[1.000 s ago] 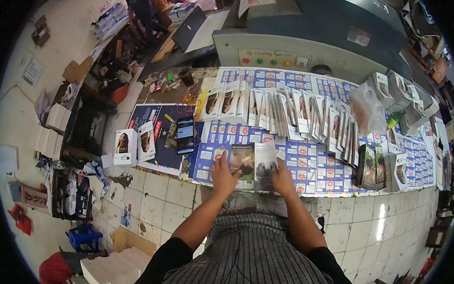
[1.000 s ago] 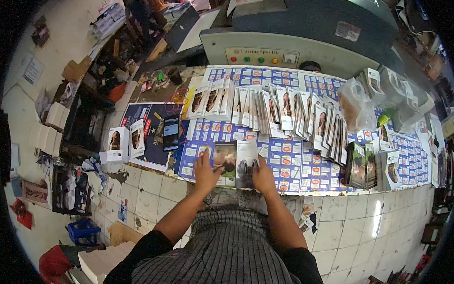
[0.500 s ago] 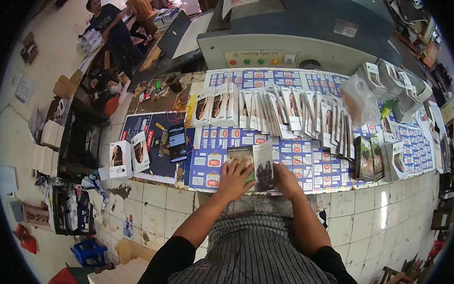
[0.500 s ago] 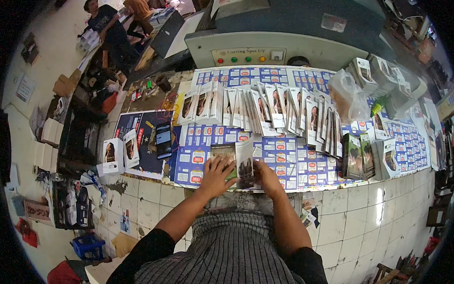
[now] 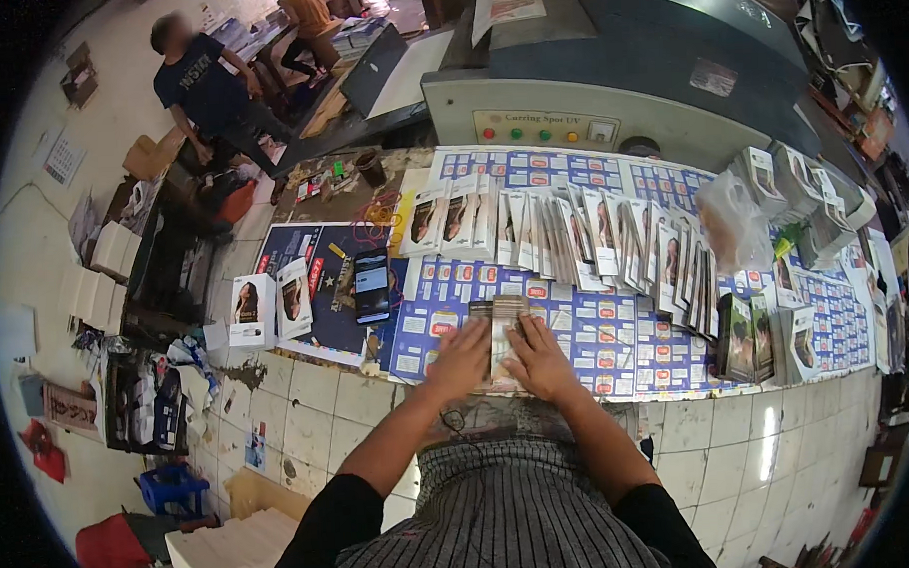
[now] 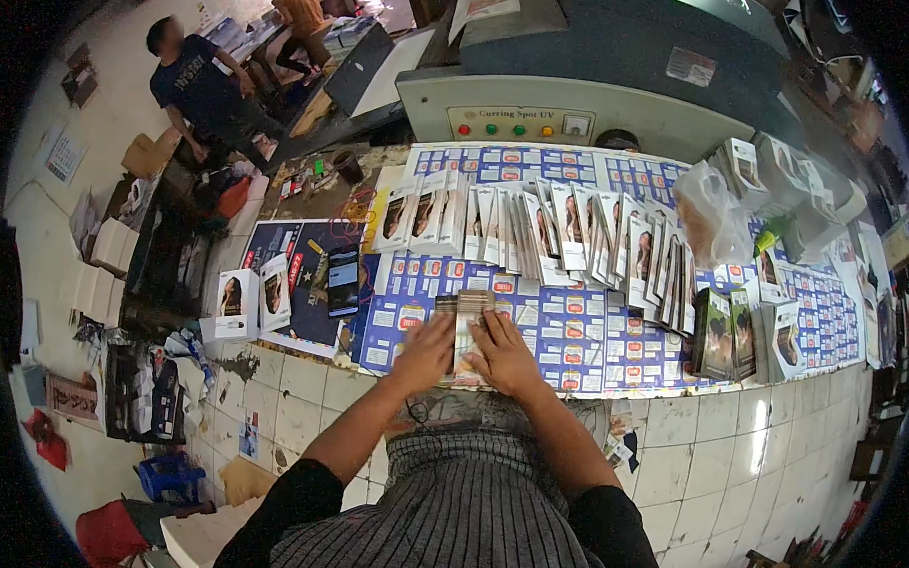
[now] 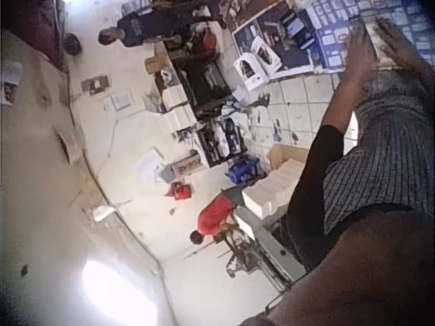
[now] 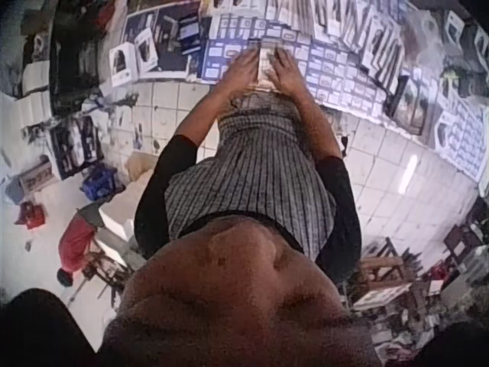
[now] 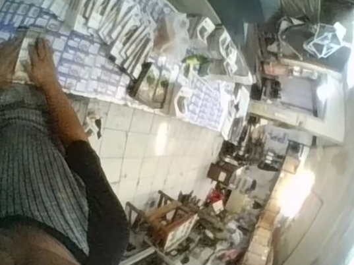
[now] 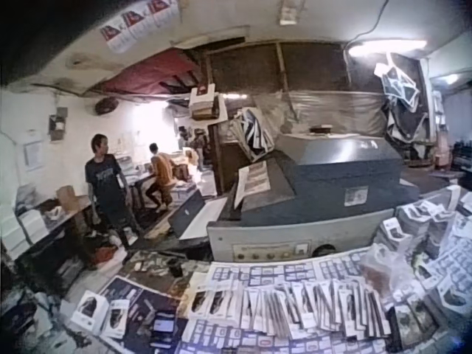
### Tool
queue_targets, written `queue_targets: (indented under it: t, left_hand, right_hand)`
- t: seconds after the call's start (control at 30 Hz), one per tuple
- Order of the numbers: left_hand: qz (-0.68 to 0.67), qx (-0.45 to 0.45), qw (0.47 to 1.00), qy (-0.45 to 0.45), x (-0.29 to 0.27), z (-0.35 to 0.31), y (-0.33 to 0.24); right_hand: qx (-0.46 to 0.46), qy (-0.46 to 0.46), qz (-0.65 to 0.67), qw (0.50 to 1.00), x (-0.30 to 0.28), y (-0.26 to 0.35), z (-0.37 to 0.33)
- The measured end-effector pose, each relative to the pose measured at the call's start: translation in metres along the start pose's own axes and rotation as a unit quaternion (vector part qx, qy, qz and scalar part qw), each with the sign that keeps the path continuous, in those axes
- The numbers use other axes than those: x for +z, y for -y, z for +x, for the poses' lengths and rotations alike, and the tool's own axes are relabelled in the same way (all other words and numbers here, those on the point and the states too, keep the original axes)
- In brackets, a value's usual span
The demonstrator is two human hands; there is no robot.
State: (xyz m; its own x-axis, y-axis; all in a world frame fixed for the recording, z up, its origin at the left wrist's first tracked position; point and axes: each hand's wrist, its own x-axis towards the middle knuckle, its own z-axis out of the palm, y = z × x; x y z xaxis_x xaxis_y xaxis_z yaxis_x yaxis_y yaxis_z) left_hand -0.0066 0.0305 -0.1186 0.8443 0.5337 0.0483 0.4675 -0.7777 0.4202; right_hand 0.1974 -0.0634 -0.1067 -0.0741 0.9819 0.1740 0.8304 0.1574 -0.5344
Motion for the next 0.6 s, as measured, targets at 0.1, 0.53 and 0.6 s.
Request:
queue_targets:
  t: [0.1,0.53,0.6]
  left_hand:
    - [0.104,-0.084,0.991,0.007,-0.024,-0.017,0.016]
    - [-0.083,-0.121,0.989,-0.024,-0.017,-0.02,0.034]
    - [-0.078,-0.101,0.992,-0.019,-0.019,-0.023,0.035]
  right_hand:
    - [-0.012,0.012,-0.023,1.0,0.002,0.004,0.003]
    - [-0.037,0.0,-0.107,0.994,0.029,0.028,0.023]
    - [-0.04,-0.005,-0.116,0.992,0.029,0.028,0.023]
